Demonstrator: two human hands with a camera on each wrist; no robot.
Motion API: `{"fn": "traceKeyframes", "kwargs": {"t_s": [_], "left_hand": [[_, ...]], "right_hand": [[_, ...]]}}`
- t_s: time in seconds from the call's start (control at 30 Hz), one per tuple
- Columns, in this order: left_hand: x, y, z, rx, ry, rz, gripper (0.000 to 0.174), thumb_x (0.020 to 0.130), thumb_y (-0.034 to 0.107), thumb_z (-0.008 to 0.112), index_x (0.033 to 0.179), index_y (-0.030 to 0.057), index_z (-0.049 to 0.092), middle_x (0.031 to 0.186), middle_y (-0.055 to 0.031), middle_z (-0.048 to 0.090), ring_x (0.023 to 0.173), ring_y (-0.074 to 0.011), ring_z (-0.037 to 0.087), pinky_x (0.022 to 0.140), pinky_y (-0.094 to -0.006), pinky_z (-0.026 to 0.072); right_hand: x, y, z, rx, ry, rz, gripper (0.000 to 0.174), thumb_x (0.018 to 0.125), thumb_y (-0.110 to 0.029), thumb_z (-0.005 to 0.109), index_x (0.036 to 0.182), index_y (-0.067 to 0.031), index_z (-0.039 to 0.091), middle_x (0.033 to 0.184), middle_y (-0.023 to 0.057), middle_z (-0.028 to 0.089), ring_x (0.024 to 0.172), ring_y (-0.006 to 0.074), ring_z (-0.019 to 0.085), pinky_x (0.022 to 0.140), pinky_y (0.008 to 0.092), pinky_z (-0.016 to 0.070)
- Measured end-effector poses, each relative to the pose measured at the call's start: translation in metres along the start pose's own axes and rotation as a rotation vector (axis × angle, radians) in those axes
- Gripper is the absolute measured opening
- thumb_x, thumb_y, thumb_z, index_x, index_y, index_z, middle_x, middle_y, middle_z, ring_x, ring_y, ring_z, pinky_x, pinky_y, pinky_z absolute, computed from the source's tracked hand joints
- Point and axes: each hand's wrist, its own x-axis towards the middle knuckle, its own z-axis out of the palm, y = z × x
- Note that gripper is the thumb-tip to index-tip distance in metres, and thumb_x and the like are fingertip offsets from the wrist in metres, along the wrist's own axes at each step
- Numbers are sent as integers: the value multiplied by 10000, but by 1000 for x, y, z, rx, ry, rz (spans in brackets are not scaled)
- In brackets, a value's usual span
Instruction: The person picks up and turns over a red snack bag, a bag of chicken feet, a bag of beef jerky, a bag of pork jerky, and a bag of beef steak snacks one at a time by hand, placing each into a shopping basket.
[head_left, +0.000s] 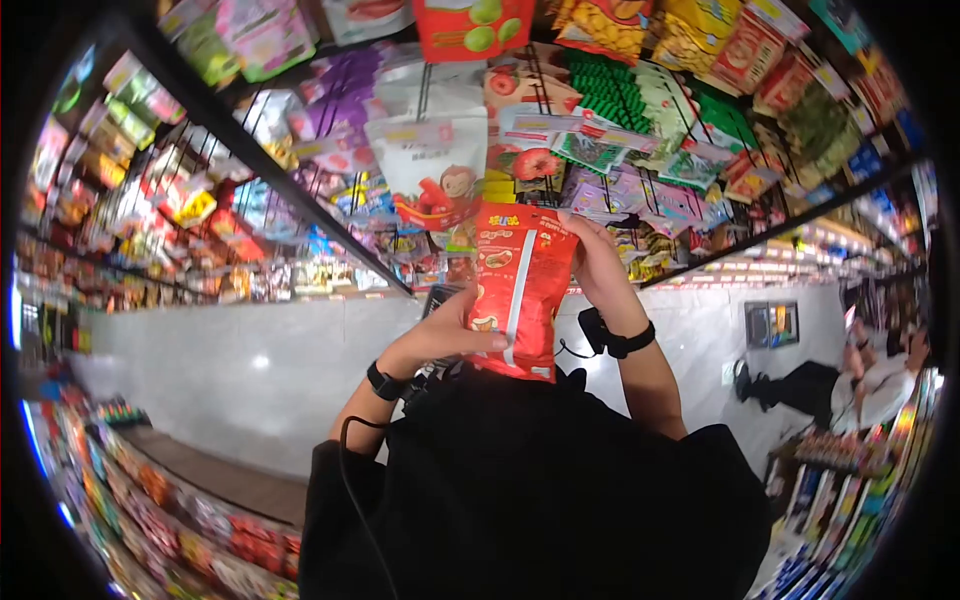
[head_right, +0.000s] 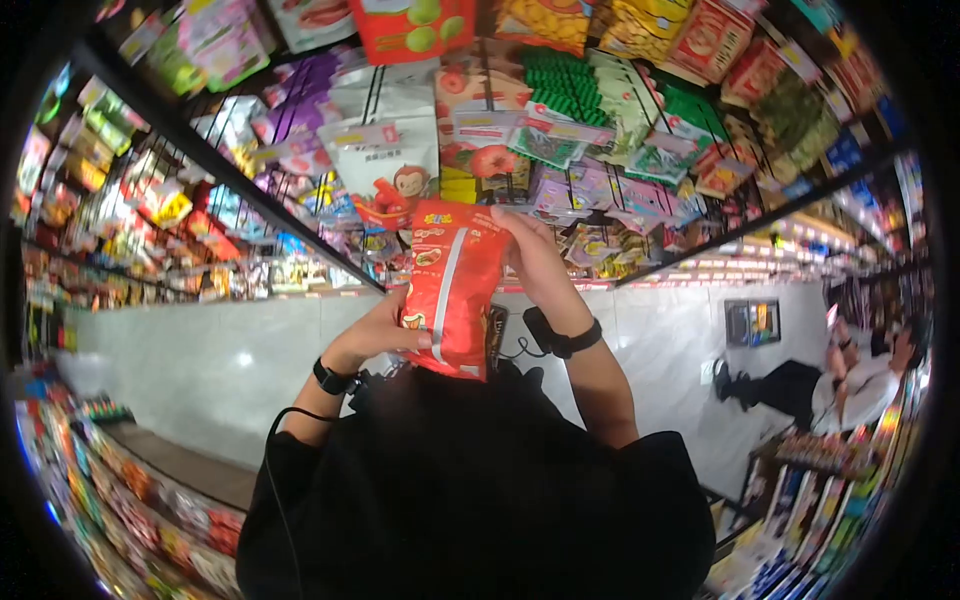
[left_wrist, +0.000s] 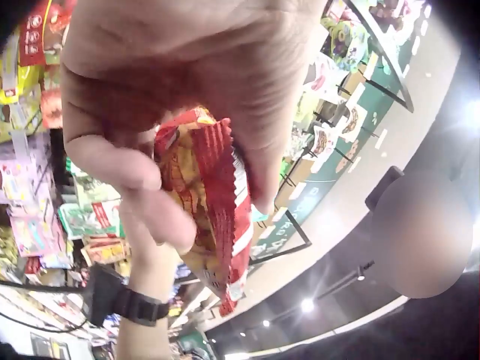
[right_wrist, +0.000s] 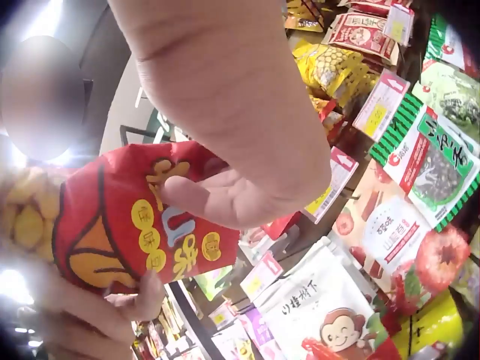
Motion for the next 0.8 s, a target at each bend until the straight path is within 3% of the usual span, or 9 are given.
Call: {"fn": "traceKeyframes", "kwargs": {"t_s": [0.07, 0.13, 0.23, 0.33, 0.37, 0.47, 0.5, 0.63, 0.8], "left_hand": [[-1, 19, -9, -52, -51, -10, 676, 885, 191, 809, 1421, 7, 441, 1158, -25, 660, 967, -79, 647, 769, -246, 556], [0, 21, -22, -80, -4, -9, 691, 869, 165, 806, 1429, 1, 435, 1306, -52, 613, 1130, -110, 603, 973, -315, 514], [5, 43, -12, 5, 90, 307, 621, 878, 35, 780, 1395, -18, 440, 1337, -104, 604, 1177, -158, 621, 970, -336, 530], [15, 57, -6, -110, 294, 493, 553, 876, -14, 768, 1343, -30, 472, 1265, -117, 648, 1111, -163, 656, 947, -330, 541], [16, 65, -3, -75, 362, 464, 501, 880, -8, 769, 1299, -48, 498, 1195, -118, 672, 1064, -156, 671, 895, -313, 552], [29, 71, 6, -44, 503, 487, 401, 879, 12, 786, 1201, -76, 564, 1081, -125, 713, 959, -135, 699, 776, -271, 565], [35, 69, 8, -18, 541, 512, 376, 877, 22, 794, 1175, -81, 589, 1068, -133, 721, 931, -128, 705, 740, -257, 564], [40, 80, 37, -139, 446, 489, 328, 873, 22, 797, 1138, -75, 630, 1061, -135, 733, 900, -127, 710, 732, -255, 562], [44, 77, 52, -120, 426, 481, 317, 876, 15, 789, 1143, -80, 645, 1076, -121, 735, 921, -120, 706, 754, -255, 556]], "right_hand": [[9, -6, 25, 107, 68, 15, 312, 1022, -315, 634, 1146, -34, 691, 1083, 41, 737, 888, 110, 699, 805, 262, 545], [17, -10, 44, 134, 35, 3, 434, 1048, -419, 553, 1203, -26, 652, 1178, 80, 711, 1070, 147, 669, 937, 300, 519], [29, -20, 64, 213, -145, -65, 672, 1062, -589, 378, 1327, -7, 583, 1341, 127, 634, 1270, 206, 582, 1084, 364, 443], [-1, -30, 82, 195, -253, -172, 734, 1055, -613, 348, 1401, 6, 537, 1435, 146, 568, 1336, 243, 536, 1140, 401, 396], [-6, -26, 77, 176, -266, -211, 698, 1052, -549, 432, 1459, 16, 479, 1472, 157, 534, 1390, 266, 486, 1163, 426, 374], [-8, -2, 60, 94, -229, -359, 617, 1044, -441, 533, 1444, 26, 480, 1469, 140, 539, 1357, 235, 514, 1133, 417, 402], [-18, -10, 66, 65, -183, -356, 531, 1027, -294, 609, 1424, 37, 485, 1425, 122, 580, 1293, 194, 559, 1093, 380, 432], [-23, -34, 67, -31, -54, -390, 431, 1023, -179, 617, 1392, 20, 519, 1307, 101, 659, 1198, 162, 613, 1057, 336, 452], [-30, -39, 53, -34, -59, -407, 413, 1034, -199, 601, 1383, 12, 536, 1314, 93, 657, 1200, 156, 611, 1053, 337, 451]]}}
